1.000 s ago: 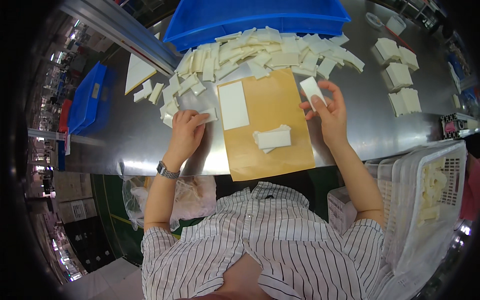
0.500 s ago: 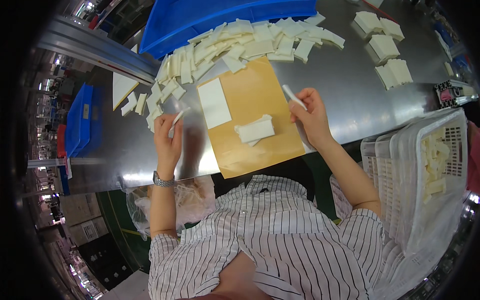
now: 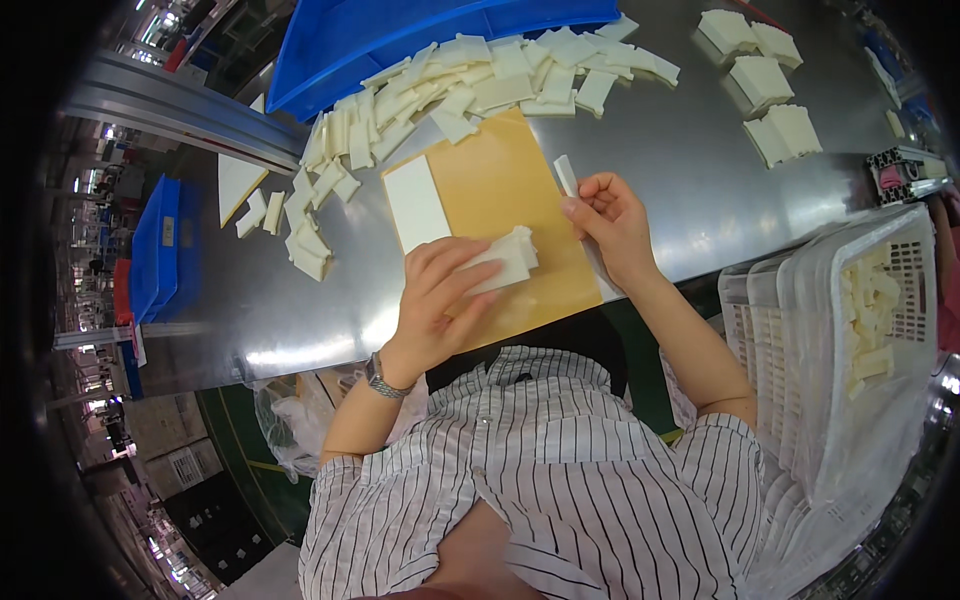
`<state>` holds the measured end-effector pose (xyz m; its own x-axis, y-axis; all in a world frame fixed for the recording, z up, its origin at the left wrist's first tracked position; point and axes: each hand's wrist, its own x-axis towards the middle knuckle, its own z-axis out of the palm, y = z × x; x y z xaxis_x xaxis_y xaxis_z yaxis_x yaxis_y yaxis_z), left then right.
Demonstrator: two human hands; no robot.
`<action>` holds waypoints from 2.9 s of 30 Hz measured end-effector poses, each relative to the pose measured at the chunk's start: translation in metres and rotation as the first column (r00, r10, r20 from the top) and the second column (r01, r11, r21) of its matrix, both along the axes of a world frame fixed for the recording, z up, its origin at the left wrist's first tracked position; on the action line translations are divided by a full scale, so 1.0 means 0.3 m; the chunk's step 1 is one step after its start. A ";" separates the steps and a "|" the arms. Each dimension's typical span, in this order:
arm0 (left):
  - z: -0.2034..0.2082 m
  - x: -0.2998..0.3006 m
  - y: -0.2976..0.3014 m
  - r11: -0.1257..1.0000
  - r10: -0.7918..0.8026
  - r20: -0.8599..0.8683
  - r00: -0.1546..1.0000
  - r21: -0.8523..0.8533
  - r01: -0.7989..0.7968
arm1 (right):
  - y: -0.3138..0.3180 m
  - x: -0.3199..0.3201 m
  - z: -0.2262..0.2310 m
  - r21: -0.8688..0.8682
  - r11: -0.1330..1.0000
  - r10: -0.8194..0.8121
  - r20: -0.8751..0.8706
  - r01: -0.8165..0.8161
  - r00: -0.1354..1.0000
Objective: The person takes white rectangular sheets from a pile, stacks them onto a board, and aligns the edges of the stack by hand.
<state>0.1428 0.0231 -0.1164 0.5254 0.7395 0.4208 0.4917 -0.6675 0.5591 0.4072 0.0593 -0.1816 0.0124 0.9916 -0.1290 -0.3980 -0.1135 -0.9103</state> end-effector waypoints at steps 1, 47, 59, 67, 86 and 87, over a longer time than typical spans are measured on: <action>-0.009 0.012 0.007 1.000 -0.015 0.002 1.000 0.021 0.015 | -0.001 0.000 0.003 -0.004 1.000 0.005 -0.005 -0.005 1.000; -0.106 -0.018 0.028 0.959 0.035 0.247 0.968 -0.281 0.037 | -0.068 -0.083 0.097 0.554 0.661 -0.171 0.768 -0.506 0.617; -0.146 -0.024 0.022 0.926 -0.009 0.283 0.959 -0.360 0.115 | -0.055 -0.041 0.042 0.278 0.878 0.128 0.647 -0.388 0.752; -0.164 -0.031 0.028 0.898 -0.053 0.323 0.945 -0.398 0.187 | 0.251 -0.068 0.117 0.191 0.667 0.307 0.810 -0.720 0.499; -0.079 -0.043 0.073 0.993 0.075 0.096 0.993 0.079 -0.083 | 0.354 -0.131 0.216 0.176 0.977 0.132 -0.049 -0.122 0.990; -0.077 -0.058 0.088 0.993 0.071 0.103 0.992 0.082 -0.080 | 0.313 -0.070 0.210 0.184 0.976 0.124 -0.039 -0.115 0.992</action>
